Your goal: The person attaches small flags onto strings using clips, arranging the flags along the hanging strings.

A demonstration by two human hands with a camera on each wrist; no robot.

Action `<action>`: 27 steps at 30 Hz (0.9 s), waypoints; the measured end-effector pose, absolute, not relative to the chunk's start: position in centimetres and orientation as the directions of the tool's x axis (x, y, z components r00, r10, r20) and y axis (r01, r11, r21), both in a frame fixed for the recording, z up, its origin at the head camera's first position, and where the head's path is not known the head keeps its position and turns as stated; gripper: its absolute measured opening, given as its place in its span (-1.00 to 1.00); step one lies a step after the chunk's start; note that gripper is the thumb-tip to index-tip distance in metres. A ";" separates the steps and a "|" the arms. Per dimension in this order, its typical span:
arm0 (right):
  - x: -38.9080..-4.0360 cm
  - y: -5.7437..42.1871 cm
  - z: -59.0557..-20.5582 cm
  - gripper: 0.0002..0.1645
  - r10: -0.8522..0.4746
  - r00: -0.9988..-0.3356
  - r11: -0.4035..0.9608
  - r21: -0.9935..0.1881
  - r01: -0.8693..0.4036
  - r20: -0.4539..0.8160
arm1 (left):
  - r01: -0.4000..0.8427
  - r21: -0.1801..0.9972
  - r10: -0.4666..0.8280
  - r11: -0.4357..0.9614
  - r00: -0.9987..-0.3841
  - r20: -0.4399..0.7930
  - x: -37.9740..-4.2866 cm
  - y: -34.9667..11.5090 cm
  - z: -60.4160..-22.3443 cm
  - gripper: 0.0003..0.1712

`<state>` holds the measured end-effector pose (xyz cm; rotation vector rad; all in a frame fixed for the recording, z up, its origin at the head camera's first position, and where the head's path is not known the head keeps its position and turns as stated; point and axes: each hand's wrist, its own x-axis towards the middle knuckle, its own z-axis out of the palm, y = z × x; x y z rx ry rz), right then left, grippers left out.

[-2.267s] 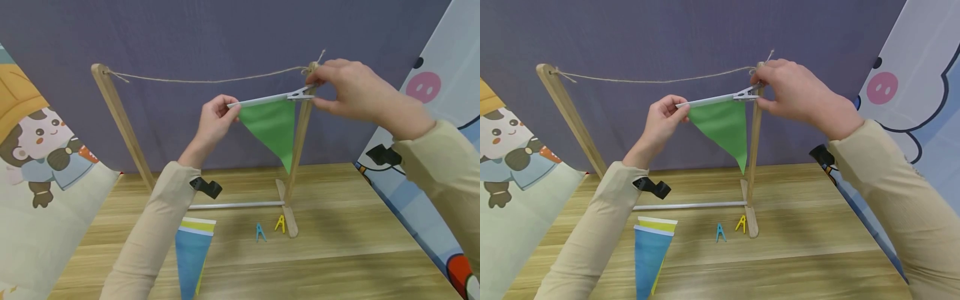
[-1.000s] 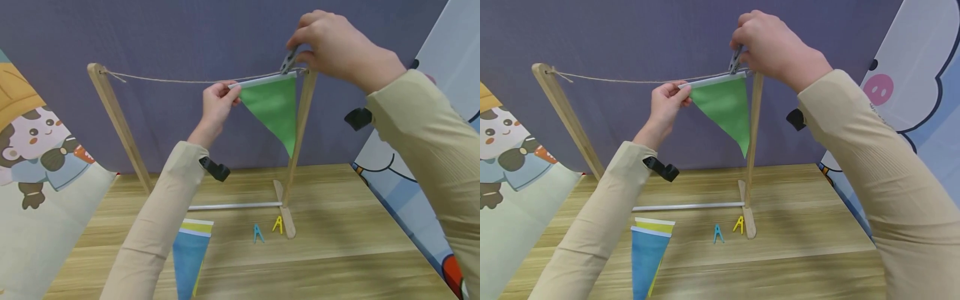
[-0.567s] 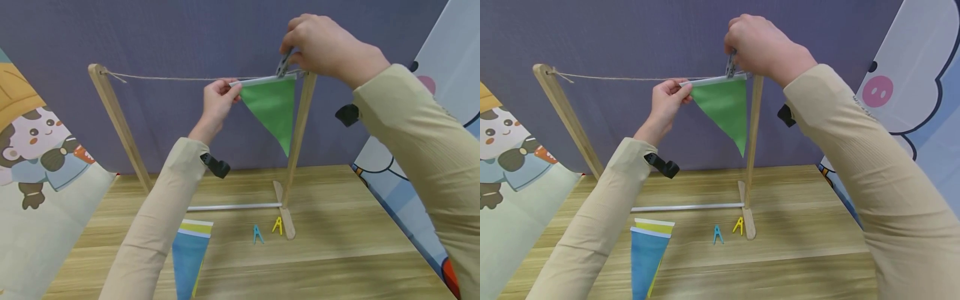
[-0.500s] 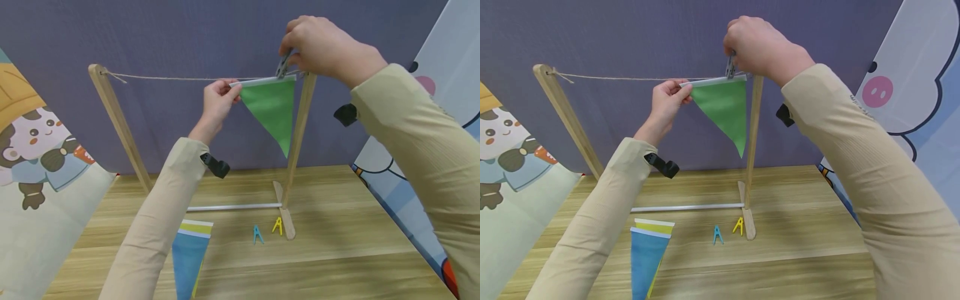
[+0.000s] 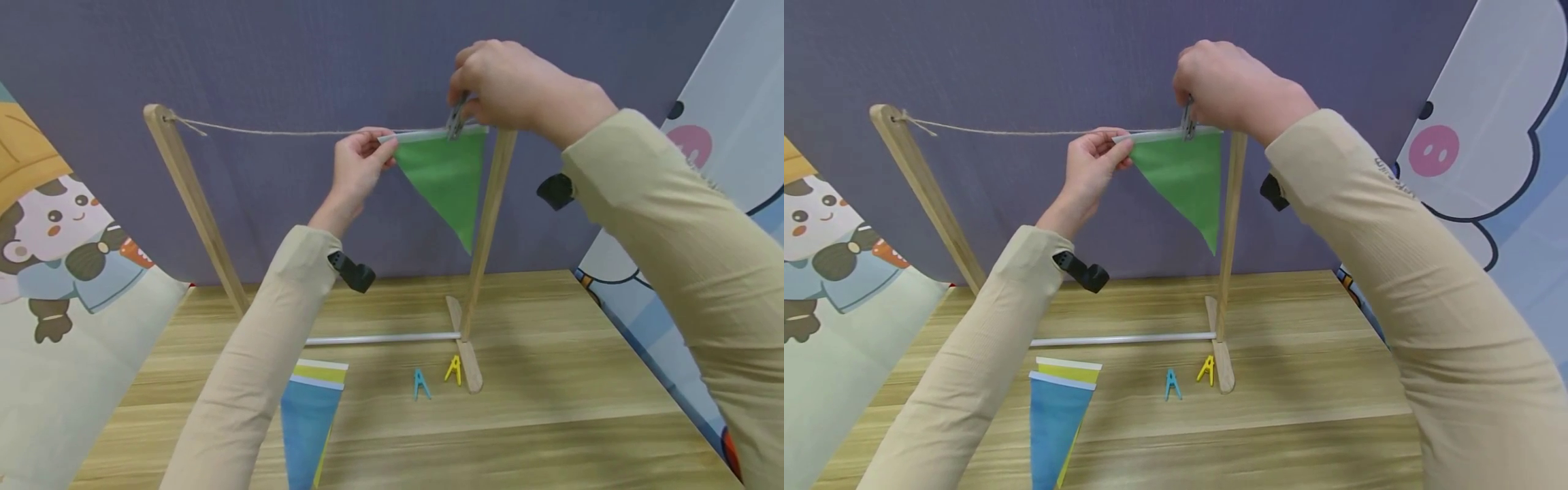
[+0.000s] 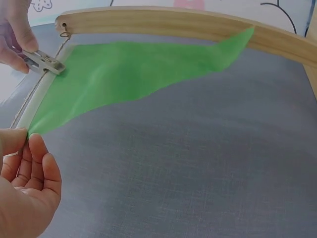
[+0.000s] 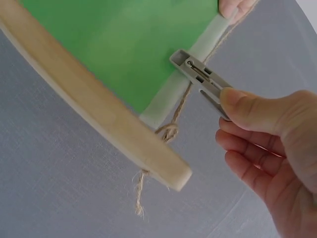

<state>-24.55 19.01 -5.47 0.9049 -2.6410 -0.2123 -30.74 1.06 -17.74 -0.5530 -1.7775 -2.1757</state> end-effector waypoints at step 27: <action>-24.6 19.6 -6.9 -0.61 -0.636 -0.702 0.768 0.178 -0.615 0.320 | 0.450 0.852 0.010 -0.266 -0.883 0.469 -30.4 1.2 -18.2 -0.85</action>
